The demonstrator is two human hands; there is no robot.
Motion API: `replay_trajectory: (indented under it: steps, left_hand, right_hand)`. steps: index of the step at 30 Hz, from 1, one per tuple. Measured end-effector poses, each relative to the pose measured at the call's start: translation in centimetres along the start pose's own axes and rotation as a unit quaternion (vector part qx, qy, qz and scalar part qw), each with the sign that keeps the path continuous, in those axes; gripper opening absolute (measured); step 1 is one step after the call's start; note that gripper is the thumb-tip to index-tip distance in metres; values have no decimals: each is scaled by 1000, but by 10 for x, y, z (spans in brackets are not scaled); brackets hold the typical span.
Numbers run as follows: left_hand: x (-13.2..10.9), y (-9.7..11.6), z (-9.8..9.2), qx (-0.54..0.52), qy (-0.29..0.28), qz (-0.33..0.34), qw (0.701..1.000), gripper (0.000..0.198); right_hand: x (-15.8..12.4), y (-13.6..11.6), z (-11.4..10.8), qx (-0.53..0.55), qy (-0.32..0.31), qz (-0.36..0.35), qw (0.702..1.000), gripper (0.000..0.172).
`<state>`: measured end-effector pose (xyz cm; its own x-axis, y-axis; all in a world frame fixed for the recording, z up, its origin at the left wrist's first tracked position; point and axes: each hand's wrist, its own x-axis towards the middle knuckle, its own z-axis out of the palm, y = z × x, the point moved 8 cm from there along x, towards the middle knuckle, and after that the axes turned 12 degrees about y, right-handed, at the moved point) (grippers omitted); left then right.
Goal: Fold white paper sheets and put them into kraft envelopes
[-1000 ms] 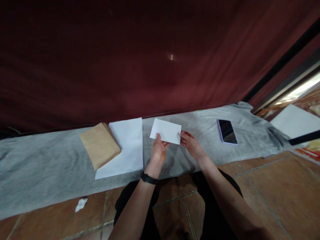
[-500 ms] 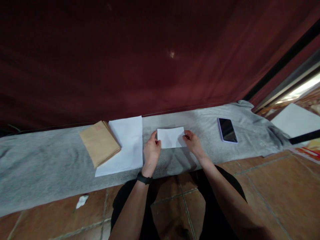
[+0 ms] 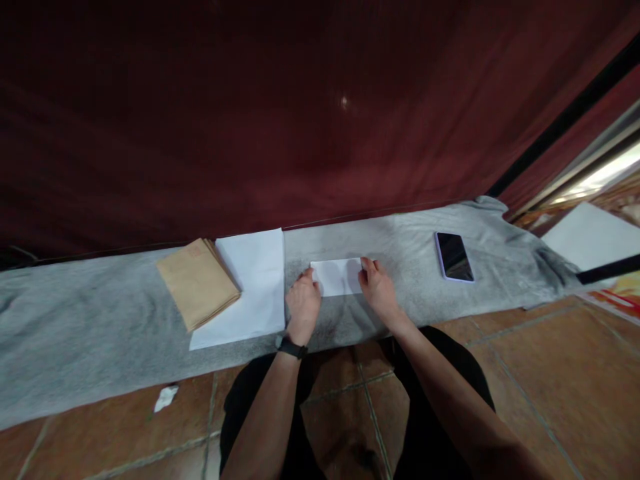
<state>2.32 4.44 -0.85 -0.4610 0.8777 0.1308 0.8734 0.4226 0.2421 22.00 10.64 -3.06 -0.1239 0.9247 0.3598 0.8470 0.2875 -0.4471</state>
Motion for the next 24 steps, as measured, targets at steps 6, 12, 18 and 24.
replay_trajectory:
  steps: [6, 12, 18, 24]
  left_hand:
    - [-3, 5, -4, 41, 21, 34, 998, 35]
    - [-30, 47, 10, -57, 61, 188, 979, 47]
    - [-70, 63, 39, -75, -17, 247, 966, 70]
    - [-70, 48, 42, -48, 12, 243, 969, 74]
  right_hand:
    - [-21, -35, 2, 66, 0, -114, 991, 45]
    - [-65, -57, 16, 18, -73, -245, 967, 54]
    - [-83, -47, 24, -41, -85, -292, 952, 66]
    - [-76, -34, 18, -73, -59, -259, 961, 58]
